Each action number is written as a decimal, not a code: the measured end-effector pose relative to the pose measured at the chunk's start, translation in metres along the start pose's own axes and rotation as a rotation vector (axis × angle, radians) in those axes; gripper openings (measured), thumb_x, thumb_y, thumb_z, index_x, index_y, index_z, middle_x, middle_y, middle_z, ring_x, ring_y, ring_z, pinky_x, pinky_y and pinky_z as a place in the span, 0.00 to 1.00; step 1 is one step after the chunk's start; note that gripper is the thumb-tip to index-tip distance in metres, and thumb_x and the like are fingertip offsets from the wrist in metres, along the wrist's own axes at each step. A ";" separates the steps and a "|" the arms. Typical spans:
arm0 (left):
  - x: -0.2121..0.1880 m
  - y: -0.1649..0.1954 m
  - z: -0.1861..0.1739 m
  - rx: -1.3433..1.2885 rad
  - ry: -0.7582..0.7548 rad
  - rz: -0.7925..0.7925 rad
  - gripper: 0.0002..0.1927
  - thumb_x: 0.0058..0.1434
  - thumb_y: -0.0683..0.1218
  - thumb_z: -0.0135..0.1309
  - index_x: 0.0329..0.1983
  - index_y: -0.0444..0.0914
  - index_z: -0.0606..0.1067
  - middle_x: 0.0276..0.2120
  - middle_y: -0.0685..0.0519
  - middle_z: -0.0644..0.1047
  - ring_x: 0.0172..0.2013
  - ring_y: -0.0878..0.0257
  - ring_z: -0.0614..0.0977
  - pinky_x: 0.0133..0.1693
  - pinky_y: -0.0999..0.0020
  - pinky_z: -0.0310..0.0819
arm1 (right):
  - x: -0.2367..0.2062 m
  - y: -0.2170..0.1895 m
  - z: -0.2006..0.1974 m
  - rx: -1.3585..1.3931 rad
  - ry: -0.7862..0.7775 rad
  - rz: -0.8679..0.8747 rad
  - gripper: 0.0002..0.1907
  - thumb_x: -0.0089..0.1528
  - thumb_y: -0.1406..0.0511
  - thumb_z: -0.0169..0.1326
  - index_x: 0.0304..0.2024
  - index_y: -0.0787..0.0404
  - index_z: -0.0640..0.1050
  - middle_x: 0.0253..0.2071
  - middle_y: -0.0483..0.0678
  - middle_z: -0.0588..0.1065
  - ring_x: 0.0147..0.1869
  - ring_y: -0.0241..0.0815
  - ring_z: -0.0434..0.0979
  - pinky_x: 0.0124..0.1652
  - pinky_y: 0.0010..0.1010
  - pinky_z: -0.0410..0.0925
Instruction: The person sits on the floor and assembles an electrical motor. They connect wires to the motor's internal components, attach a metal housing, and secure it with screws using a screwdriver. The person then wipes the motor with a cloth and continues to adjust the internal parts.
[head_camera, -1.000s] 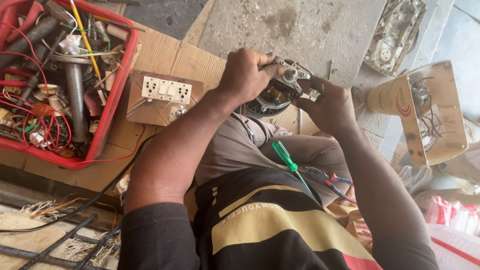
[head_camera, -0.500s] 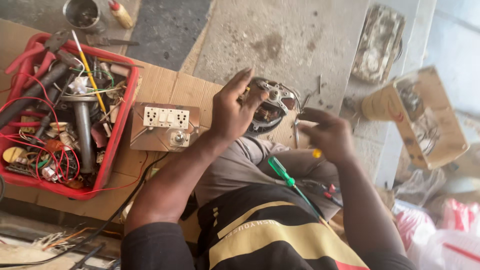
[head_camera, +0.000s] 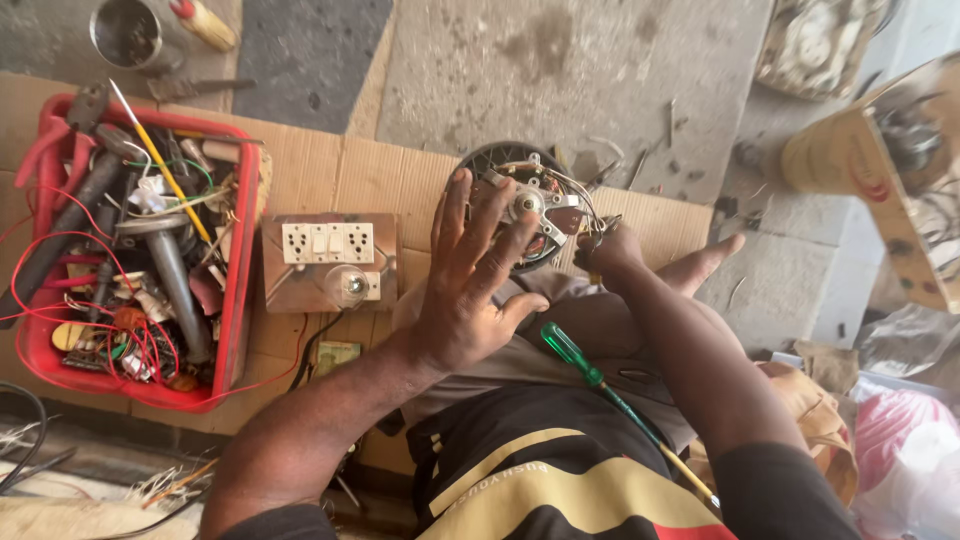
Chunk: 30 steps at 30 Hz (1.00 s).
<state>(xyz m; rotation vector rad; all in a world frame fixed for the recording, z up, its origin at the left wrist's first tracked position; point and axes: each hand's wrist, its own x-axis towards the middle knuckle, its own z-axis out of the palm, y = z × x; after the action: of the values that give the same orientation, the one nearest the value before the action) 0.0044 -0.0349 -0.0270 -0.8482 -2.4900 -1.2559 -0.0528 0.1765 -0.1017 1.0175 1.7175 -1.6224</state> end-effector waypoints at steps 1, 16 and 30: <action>-0.001 -0.002 0.004 0.006 -0.022 -0.018 0.64 0.50 0.48 0.79 0.81 0.53 0.49 0.79 0.48 0.49 0.79 0.37 0.48 0.79 0.35 0.47 | 0.005 0.001 0.004 -0.133 0.026 -0.003 0.12 0.60 0.71 0.61 0.45 0.69 0.77 0.34 0.55 0.79 0.40 0.51 0.82 0.33 0.37 0.75; -0.017 -0.044 0.060 0.379 0.128 0.087 0.40 0.65 0.39 0.72 0.72 0.52 0.62 0.72 0.42 0.56 0.73 0.42 0.58 0.73 0.35 0.54 | 0.035 0.024 0.004 -0.778 0.131 -0.232 0.23 0.55 0.58 0.63 0.50 0.59 0.80 0.44 0.58 0.81 0.50 0.58 0.82 0.49 0.45 0.73; 0.012 -0.046 0.052 0.327 0.153 0.084 0.49 0.57 0.41 0.76 0.74 0.54 0.59 0.70 0.41 0.56 0.72 0.42 0.56 0.74 0.42 0.52 | 0.034 0.021 0.003 -0.950 0.119 -0.310 0.26 0.54 0.52 0.64 0.49 0.60 0.80 0.45 0.58 0.81 0.50 0.58 0.81 0.50 0.45 0.73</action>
<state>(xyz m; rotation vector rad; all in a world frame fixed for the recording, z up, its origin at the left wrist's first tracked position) -0.0293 -0.0104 -0.0838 -0.7352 -2.4165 -0.8203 -0.0542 0.1786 -0.1417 0.3840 2.4231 -0.6891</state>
